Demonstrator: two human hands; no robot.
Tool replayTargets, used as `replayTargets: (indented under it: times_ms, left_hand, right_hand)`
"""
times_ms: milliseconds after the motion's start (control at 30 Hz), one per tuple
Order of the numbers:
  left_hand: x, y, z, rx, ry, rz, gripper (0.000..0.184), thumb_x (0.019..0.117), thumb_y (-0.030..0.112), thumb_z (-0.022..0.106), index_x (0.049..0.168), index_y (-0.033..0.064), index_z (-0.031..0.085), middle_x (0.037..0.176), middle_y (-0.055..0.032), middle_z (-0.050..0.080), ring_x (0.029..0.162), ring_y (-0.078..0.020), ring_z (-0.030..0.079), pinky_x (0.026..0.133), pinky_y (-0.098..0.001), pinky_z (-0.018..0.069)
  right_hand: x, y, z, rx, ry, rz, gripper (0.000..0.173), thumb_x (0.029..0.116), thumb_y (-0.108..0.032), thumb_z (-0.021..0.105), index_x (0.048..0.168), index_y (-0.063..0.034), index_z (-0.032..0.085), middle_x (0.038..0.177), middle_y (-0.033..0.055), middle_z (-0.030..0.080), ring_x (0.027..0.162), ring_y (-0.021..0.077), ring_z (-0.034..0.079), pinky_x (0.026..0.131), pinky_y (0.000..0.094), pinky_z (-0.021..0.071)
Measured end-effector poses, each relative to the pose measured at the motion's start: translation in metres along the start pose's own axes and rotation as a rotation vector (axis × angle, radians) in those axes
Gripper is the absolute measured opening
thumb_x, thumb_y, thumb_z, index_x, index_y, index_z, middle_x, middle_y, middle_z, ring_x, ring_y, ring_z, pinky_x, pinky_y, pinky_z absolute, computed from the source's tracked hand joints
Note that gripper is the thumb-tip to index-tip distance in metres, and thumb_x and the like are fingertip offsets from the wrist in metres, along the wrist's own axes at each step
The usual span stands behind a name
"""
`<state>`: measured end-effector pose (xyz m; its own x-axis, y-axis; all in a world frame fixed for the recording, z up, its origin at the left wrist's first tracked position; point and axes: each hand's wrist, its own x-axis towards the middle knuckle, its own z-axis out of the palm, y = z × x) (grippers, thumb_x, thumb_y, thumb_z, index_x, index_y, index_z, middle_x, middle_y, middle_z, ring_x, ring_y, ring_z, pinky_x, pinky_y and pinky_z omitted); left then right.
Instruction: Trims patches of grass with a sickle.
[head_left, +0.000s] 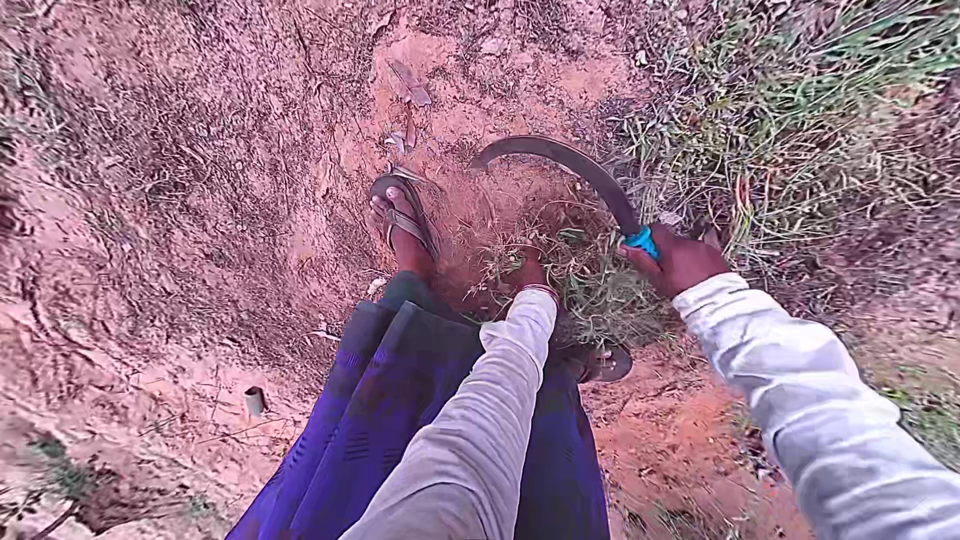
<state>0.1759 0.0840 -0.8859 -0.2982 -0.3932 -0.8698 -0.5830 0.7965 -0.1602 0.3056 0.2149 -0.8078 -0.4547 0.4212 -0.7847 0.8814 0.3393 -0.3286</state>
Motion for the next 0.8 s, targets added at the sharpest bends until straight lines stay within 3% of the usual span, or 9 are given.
replayTargets:
  times_ms: [100, 233, 333, 400, 467, 600, 667, 733, 800]
  left_hand:
    - [-0.026, -0.002, 0.038, 0.027, -0.078, -0.022, 0.066, 0.1119, 0.045, 0.040, 0.147, -0.0105, 0.044, 0.154, -0.0310, 0.044, 0.147, -0.0406, 0.041, 0.120, -0.0512, 0.0337]
    - [-0.071, 0.012, 0.108, -0.098, -0.146, 0.013, 0.071, 0.1038, 0.047, 0.058, 0.149, -0.0051, 0.041, 0.149, -0.0285, 0.049, 0.138, -0.0403, 0.049, 0.112, -0.0563, 0.0422]
    - [-0.138, 0.028, 0.143, 0.158, -0.402, 0.252, 0.074, 0.1031, 0.046, 0.061, 0.149, -0.0073, 0.036, 0.148, -0.0299, 0.049, 0.140, -0.0387, 0.049, 0.114, -0.0526, 0.0424]
    - [-0.188, 0.033, 0.145, 0.466, -0.706, 0.542, 0.055, 0.1119, 0.033, 0.046, 0.137, -0.0164, 0.051, 0.142, -0.0327, 0.056, 0.138, -0.0390, 0.053, 0.115, -0.0528, 0.0398]
    - [-0.219, 0.034, 0.152, 0.747, -0.876, 0.832, 0.050, 0.1143, 0.026, 0.038, 0.143, -0.0124, 0.051, 0.148, -0.0308, 0.053, 0.144, -0.0384, 0.047, 0.118, -0.0524, 0.0359]
    - [-0.196, -0.016, 0.183, 0.090, -0.586, 1.000, 0.104, 0.0809, 0.024, 0.090, 0.163, 0.0070, 0.027, 0.172, -0.0227, 0.012, 0.159, -0.0353, 0.015, 0.127, -0.0512, 0.0218]
    - [-0.177, -0.038, 0.165, 0.005, -0.547, 1.056, 0.111, 0.0792, 0.017, 0.090, 0.165, 0.0084, 0.021, 0.173, -0.0190, 0.007, 0.160, -0.0324, 0.015, 0.126, -0.0497, 0.0246]
    - [-0.164, -0.053, 0.133, -0.007, -0.559, 1.031, 0.113, 0.0804, 0.008, 0.086, 0.166, 0.0087, 0.014, 0.172, -0.0198, 0.015, 0.154, -0.0324, 0.029, 0.120, -0.0495, 0.0354]
    - [-0.159, -0.050, 0.097, -0.053, -0.547, 0.934, 0.096, 0.0857, -0.010, 0.074, 0.164, 0.0087, 0.022, 0.169, -0.0179, 0.026, 0.146, -0.0302, 0.043, 0.113, -0.0467, 0.0439]
  right_hand:
    - [0.044, -0.025, -0.032, -0.162, -0.207, -0.005, 0.058, 0.1056, -0.049, 0.051, 0.129, 0.0039, 0.057, 0.110, 0.0352, 0.067, 0.105, 0.0568, 0.065, 0.084, 0.0713, 0.0470]
    - [0.006, 0.038, -0.052, -0.201, -0.122, 0.101, 0.057, 0.1047, -0.050, 0.052, 0.123, 0.0037, 0.057, 0.104, 0.0372, 0.066, 0.100, 0.0601, 0.064, 0.079, 0.0737, 0.0466]
    - [-0.055, 0.121, -0.058, -0.182, -0.013, 0.306, 0.054, 0.1041, -0.045, 0.056, 0.122, 0.0068, 0.058, 0.100, 0.0413, 0.064, 0.097, 0.0644, 0.063, 0.076, 0.0767, 0.0459]
    - [-0.098, 0.166, -0.054, -0.150, 0.069, 0.418, 0.055, 0.1033, -0.045, 0.057, 0.120, 0.0075, 0.058, 0.097, 0.0410, 0.064, 0.093, 0.0642, 0.063, 0.073, 0.0770, 0.0456]
    - [-0.137, 0.187, -0.047, -0.082, 0.191, 0.491, 0.059, 0.1037, -0.046, 0.057, 0.119, 0.0112, 0.057, 0.096, 0.0435, 0.063, 0.092, 0.0668, 0.062, 0.073, 0.0790, 0.0439]
    - [-0.198, 0.183, -0.024, 0.149, 0.544, 0.481, 0.071, 0.1034, -0.051, 0.047, 0.124, 0.0173, 0.052, 0.095, 0.0465, 0.061, 0.089, 0.0692, 0.060, 0.074, 0.0797, 0.0419]
    - [-0.213, 0.162, -0.003, 0.236, 0.772, 0.442, 0.074, 0.1018, -0.053, 0.046, 0.123, 0.0174, 0.054, 0.097, 0.0427, 0.063, 0.088, 0.0624, 0.064, 0.075, 0.0736, 0.0455]
    - [-0.224, 0.134, 0.019, 0.327, 0.942, 0.401, 0.067, 0.1004, -0.044, 0.052, 0.125, 0.0182, 0.057, 0.105, 0.0397, 0.066, 0.092, 0.0530, 0.067, 0.079, 0.0637, 0.0504]
    - [-0.236, 0.105, 0.042, 0.457, 0.992, 0.319, 0.055, 0.0963, -0.030, 0.057, 0.122, 0.0196, 0.056, 0.105, 0.0378, 0.065, 0.091, 0.0448, 0.067, 0.081, 0.0533, 0.0521]
